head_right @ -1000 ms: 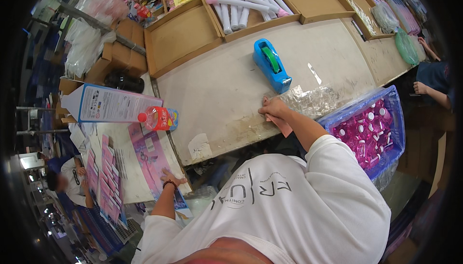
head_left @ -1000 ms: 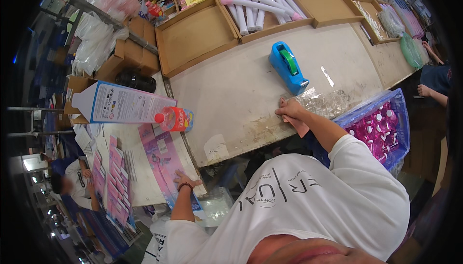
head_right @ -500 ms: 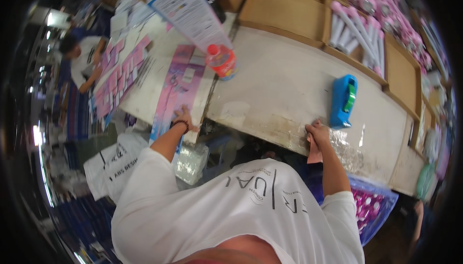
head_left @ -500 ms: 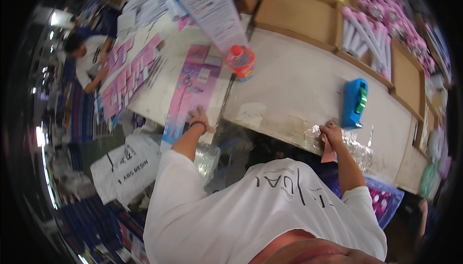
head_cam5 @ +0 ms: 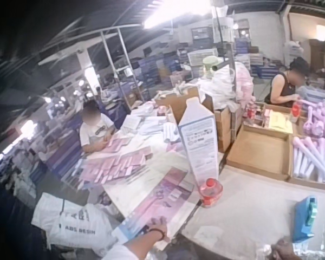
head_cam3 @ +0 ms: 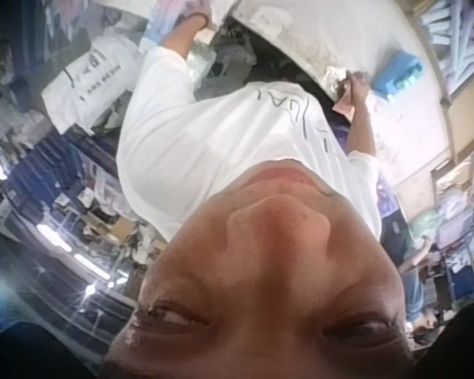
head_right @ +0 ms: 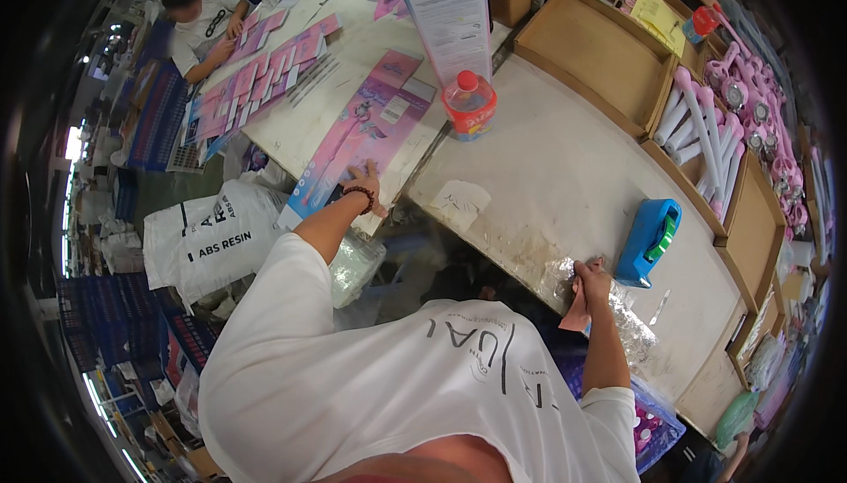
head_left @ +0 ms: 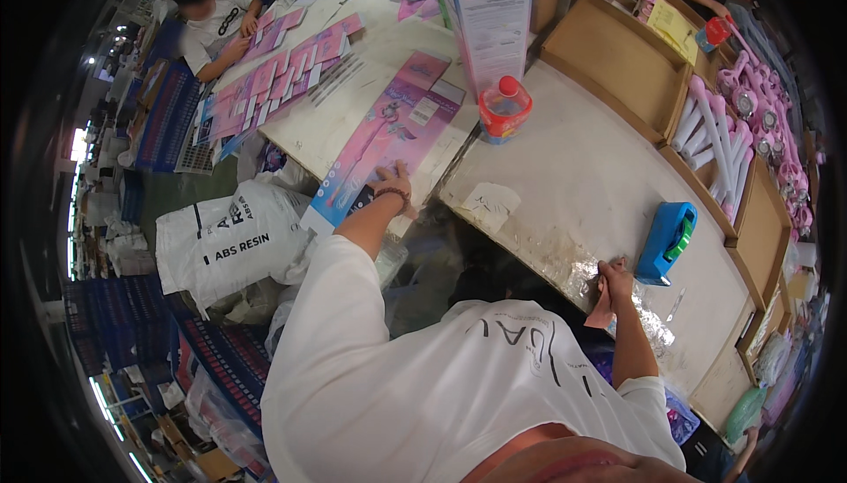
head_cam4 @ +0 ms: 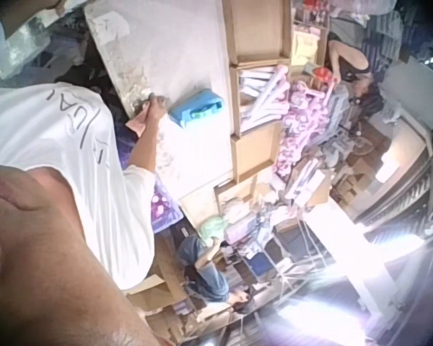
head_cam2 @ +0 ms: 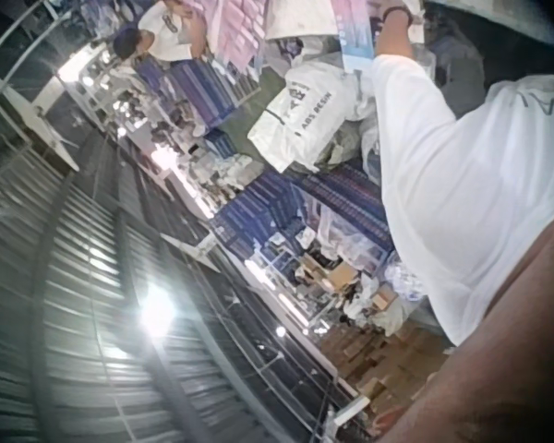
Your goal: The person assembles pink-topped batons by inserting the pink heads into white tubes, then wraps each assembled baton with clear plastic film and secures it with tape. The person handles multiple batons one at a time, placing finished units into cardboard trays on the table.
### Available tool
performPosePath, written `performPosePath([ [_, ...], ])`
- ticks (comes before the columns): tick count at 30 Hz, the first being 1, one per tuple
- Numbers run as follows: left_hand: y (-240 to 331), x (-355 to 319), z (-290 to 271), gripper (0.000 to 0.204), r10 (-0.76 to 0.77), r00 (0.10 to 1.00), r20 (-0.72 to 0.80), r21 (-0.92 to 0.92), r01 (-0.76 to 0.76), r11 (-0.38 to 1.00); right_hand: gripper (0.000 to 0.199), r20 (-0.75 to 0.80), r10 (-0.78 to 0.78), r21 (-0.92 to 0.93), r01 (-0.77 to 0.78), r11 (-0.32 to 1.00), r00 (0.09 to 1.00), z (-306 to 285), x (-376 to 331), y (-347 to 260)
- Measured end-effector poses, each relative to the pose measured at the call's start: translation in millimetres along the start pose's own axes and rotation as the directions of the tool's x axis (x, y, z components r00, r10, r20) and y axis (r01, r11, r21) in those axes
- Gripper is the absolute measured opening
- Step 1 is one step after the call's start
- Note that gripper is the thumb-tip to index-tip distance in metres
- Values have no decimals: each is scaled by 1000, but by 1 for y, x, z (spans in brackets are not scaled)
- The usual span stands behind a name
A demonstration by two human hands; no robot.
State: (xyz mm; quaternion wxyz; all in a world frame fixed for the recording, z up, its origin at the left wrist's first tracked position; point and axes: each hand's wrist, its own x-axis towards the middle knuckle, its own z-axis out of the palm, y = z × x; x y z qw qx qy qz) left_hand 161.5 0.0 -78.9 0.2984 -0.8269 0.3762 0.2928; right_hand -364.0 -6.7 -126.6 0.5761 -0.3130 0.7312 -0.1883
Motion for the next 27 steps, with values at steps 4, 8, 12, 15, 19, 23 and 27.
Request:
performPosePath([
  [4, 0, -3, 0, 140, -6, 1000, -1, -45, 6, 999, 25, 16, -8, -3, 8, 1000, 1000, 1, -4, -3],
  [8, -1, -1, 2, 140, 11, 999, -31, -4, -11, 1000, 25, 1, -33, -25, 33, 999, 999, 1, -2, -1],
  [12, -2, 2, 5, 140, 14, 999, -34, -17, -15, 1000, 26, 5, -61, -24, 61, 998, 998, 0, 4, 5],
  [15, -2, 1, 5, 140, 7, 999, -40, -4, -7, 1000, 24, 8, -66, 5, 66, 998, 998, -1, 6, 7],
  [19, -2, -3, 2, 139, 13, 999, -39, -31, -15, 999, 25, 10, -44, 41, 43, 998, 999, -1, 5, 6],
  [23, -2, -3, 2, 139, 22, 999, -26, 4, -22, 1000, 25, 42, -92, -6, 93, 996, 995, -3, 7, 9],
  [27, -4, 7, 9, 140, 3, 999, -36, -58, -5, 998, 24, 69, -190, -109, 196, 974, 979, -6, 17, 19],
])
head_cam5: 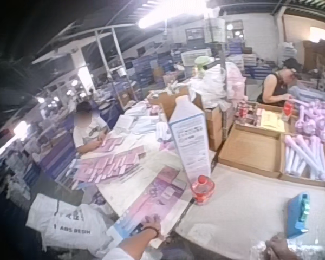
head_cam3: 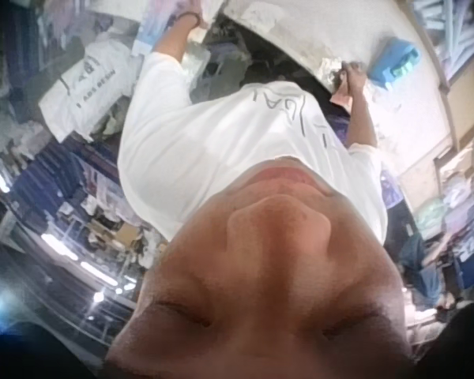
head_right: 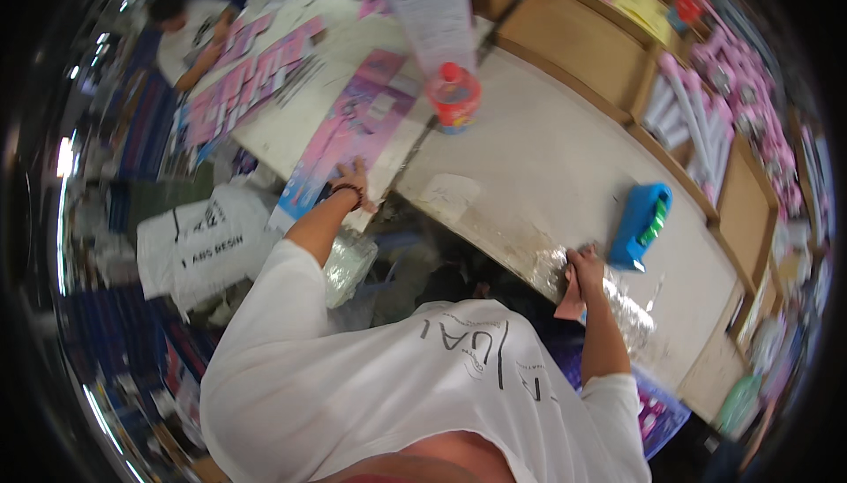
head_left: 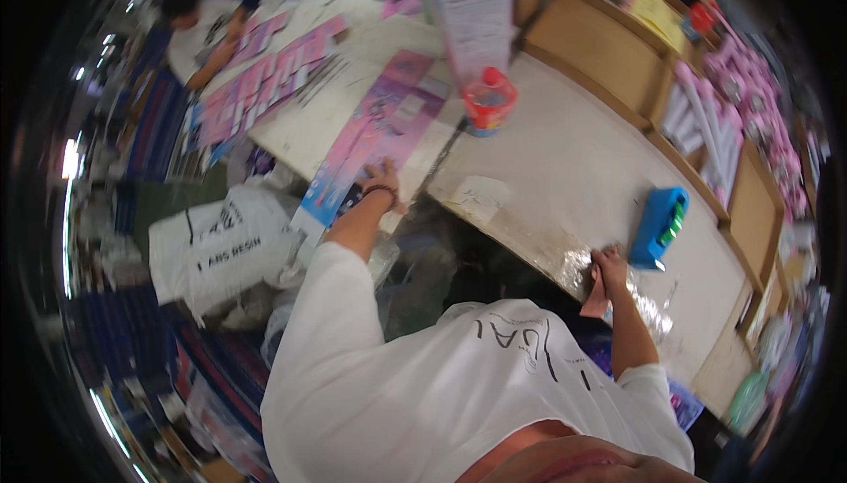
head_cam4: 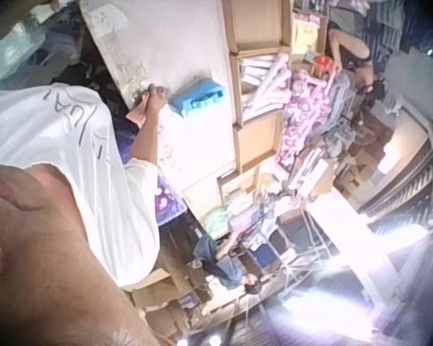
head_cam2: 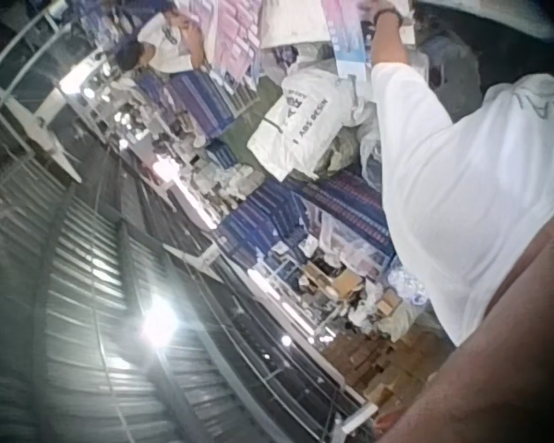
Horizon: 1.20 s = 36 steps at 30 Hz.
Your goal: The person assembles pink-topped batons by inserting the pink heads into white tubes, then wraps each assembled baton with clear plastic film and secures it with tape. The person handles multiple batons one at a time, placing finished units into cardboard trays on the table.
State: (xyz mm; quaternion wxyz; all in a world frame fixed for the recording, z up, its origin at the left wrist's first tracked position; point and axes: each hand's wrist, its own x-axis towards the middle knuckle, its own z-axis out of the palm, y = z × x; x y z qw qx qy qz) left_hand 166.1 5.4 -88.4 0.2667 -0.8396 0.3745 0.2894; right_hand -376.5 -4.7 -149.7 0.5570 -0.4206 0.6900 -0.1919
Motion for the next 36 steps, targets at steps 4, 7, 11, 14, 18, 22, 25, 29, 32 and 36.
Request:
performPosePath([
  [4, 0, 13, 7, 147, -15, 1000, 3, 2, 15, 1000, 29, -69, -345, -216, 324, 921, 936, -2, 4, 5],
  [7, 2, 14, 8, 147, 17, 1000, -25, 28, -17, 999, 25, -60, 30, -10, -31, 999, 998, -2, -7, -7],
  [11, 8, 4, 2, 148, -13, 1000, -13, 85, 14, 996, 22, -66, 140, 147, -129, 981, 988, -3, -26, -38],
  [14, 11, -2, -3, 147, -20, 1000, -9, 86, 21, 996, 24, -81, 156, 144, -144, 979, 984, -2, -33, -50],
  [18, 12, -6, -5, 147, -15, 1000, -1, 79, 15, 997, 26, -86, 172, 147, -158, 976, 981, -2, -33, -48],
  [22, 13, -6, -5, 146, -14, 1000, -1, 96, 14, 995, 35, -92, 155, 139, -141, 980, 984, -3, -32, -45],
  [25, 14, -7, -6, 145, -20, 1000, 2, 96, 20, 995, 26, -114, 196, 133, -181, 974, 974, -2, -33, -49],
  [29, 11, -2, -3, 145, -19, 1000, 0, 108, 18, 994, 26, -111, 171, 169, -151, 974, 979, -1, -33, -48],
  [32, 7, 4, 1, 146, 11, 1000, -8, 108, -10, 994, 27, -98, 160, 163, -143, 976, 982, -2, -32, -47],
  [36, 6, 6, 0, 146, 12, 1000, -2, 108, -12, 994, 28, -95, 153, 141, -139, 980, 984, -2, -28, -41],
])
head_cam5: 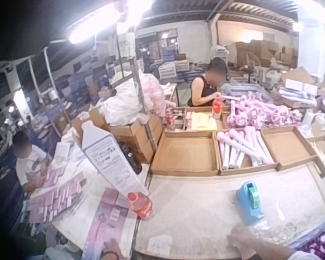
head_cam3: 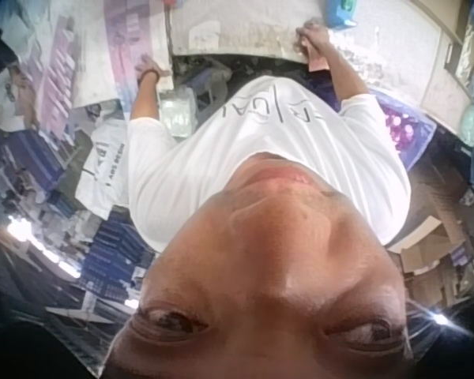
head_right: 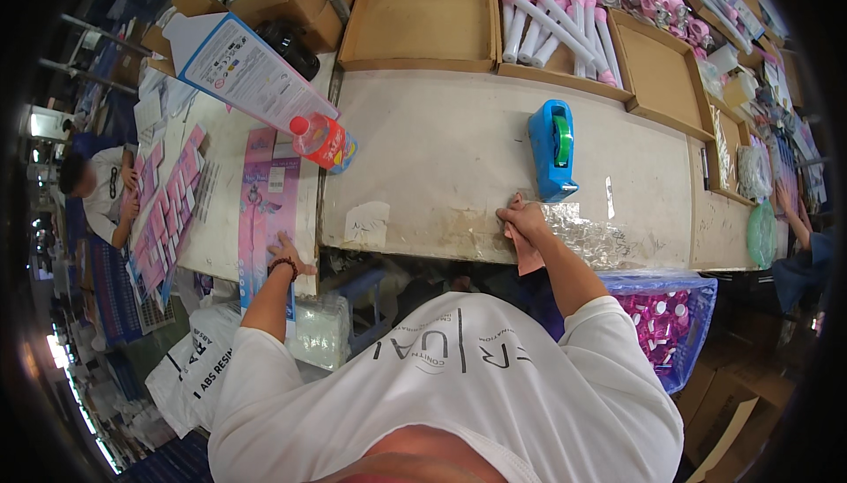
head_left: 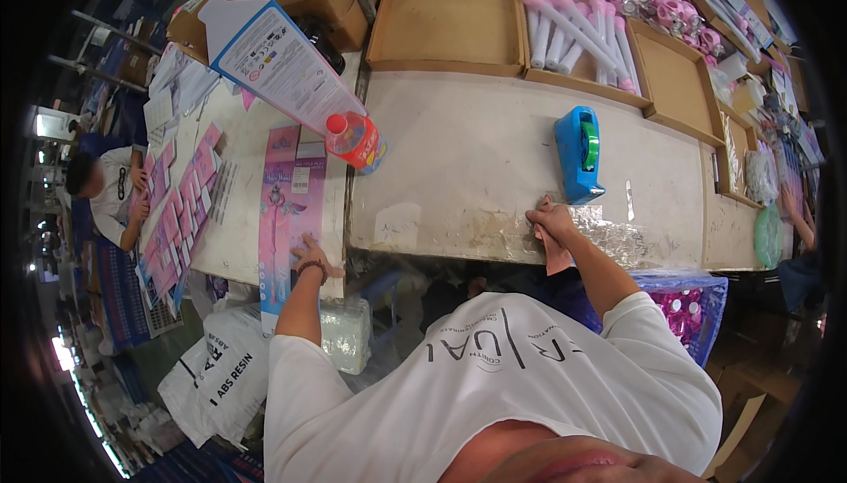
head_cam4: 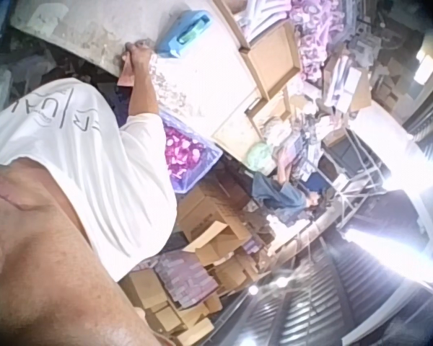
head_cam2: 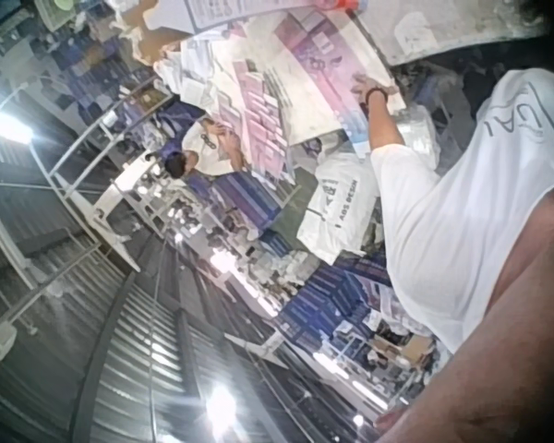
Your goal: The person assembles pink-topped batons by inserting the pink heads into white tubes, then wraps each assembled baton with clear plastic film and secures it with tape. The person handles multiple batons one at a time, placing finished units into cardboard trays on the table.
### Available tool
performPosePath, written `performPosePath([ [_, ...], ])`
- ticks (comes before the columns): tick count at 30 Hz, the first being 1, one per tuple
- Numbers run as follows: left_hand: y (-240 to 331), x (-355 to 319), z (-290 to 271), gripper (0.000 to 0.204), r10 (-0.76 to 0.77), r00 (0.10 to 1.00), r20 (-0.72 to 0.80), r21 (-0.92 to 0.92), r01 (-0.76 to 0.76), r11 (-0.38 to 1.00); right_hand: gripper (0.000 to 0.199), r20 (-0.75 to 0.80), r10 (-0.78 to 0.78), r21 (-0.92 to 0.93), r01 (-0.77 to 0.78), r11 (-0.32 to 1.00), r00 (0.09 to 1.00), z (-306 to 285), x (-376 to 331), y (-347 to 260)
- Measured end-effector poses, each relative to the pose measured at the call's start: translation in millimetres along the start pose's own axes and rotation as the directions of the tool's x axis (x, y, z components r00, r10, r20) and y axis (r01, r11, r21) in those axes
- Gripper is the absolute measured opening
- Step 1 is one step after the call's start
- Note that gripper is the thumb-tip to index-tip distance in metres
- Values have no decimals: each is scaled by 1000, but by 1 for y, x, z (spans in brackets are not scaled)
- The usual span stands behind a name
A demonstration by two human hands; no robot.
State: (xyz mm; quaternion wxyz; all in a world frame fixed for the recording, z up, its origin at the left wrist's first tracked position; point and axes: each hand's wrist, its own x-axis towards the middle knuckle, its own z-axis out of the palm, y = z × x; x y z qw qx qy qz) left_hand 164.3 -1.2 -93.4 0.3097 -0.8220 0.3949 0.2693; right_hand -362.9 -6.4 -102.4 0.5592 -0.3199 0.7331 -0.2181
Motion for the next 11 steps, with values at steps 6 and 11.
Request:
performPosePath([
  [6, 5, -13, -7, 146, -24, 1000, -7, -15, 24, 1000, 29, 4, 0, 1, 0, 1000, 1000, -1, 8, 9],
  [11, 8, -19, -11, 144, -32, 999, 11, -23, 32, 999, 30, 14, -9, 32, 9, 999, 1000, -2, 8, 12],
])
